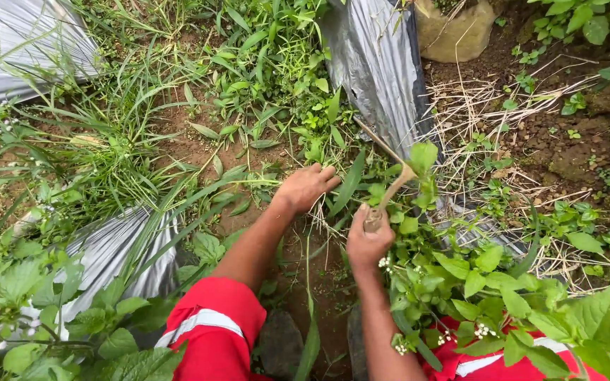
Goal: The person uses a hand hoe to remove weeds from the soil between rows of plants in a garden. They repeatedly loosen the soil and pull out the weeds by hand, gathering them into a pile.
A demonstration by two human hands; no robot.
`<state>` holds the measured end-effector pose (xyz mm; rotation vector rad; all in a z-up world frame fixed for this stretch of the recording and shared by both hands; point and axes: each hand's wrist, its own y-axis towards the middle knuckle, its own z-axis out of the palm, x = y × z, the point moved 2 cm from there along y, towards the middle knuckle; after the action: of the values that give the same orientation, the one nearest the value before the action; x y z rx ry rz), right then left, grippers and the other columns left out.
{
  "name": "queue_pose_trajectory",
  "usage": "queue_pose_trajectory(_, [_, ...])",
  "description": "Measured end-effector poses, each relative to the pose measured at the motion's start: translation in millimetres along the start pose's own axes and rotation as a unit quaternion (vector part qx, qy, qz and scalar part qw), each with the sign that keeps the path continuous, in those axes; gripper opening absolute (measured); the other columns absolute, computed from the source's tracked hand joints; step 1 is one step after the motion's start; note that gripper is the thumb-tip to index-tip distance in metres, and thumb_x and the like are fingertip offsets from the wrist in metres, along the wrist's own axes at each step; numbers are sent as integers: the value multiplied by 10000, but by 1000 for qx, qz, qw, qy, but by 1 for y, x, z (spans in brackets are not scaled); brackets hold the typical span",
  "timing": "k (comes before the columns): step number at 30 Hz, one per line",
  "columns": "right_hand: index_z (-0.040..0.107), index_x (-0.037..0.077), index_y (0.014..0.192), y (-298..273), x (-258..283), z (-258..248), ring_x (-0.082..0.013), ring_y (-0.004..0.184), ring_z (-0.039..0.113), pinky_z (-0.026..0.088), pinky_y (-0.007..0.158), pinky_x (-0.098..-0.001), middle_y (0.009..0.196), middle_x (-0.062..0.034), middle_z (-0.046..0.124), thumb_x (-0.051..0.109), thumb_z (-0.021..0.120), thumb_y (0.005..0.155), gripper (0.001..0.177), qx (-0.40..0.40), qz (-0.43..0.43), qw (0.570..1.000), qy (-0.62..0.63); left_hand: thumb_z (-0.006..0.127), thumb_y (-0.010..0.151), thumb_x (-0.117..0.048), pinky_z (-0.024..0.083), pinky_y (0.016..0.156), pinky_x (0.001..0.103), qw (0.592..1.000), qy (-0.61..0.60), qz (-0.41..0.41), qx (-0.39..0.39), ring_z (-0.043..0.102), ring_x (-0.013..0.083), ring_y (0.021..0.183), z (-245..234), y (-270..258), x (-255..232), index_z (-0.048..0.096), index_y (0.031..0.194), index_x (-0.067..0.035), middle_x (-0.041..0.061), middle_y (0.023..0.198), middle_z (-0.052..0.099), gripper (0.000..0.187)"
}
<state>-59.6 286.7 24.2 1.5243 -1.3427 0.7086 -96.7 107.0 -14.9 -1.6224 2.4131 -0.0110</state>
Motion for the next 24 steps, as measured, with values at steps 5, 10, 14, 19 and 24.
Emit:
queue_pose_trajectory(5, [619,42,804,-48,-113,23,-128,442,439,388,443,-240,595,-48,552,79,624,1004,203,81,236,964,-93,481,934,122,597,874,351,999,-3,-30,42,617,225,1010,-7,-4,-5,536,1264,-154,42,1111,523,434])
queue_pose_trajectory(10, [593,82,756,-68,-102,7,-105,422,440,388,430,-217,579,-30,551,77,633,993,241,30,246,967,-61,526,922,136,614,908,404,999,-13,-44,15,624,267,1068,4,-2,-4,544,1259,-134,56,1176,526,432])
queue_pose_trajectory(14, [583,87,749,-39,-67,1,-86,411,413,366,451,-178,546,-32,511,43,639,1007,267,0,112,993,-48,544,927,139,609,886,422,997,-33,-59,24,631,299,1092,-7,-6,-4,538,1303,-136,75,1187,560,467])
queue_pose_trajectory(19, [614,57,822,7,-42,10,-149,467,460,420,509,-259,597,-50,538,130,626,1046,236,38,131,987,-91,563,930,102,608,887,423,998,-11,-54,18,632,302,1099,2,-6,-5,539,1312,-149,71,1207,572,457])
queue_pose_trajectory(24, [633,57,878,-19,-78,22,-148,485,497,440,528,-269,634,-55,566,180,640,1025,192,81,207,965,-136,547,885,153,606,833,365,995,15,-67,79,615,265,1064,-6,-12,-4,533,1332,-178,59,1214,548,556])
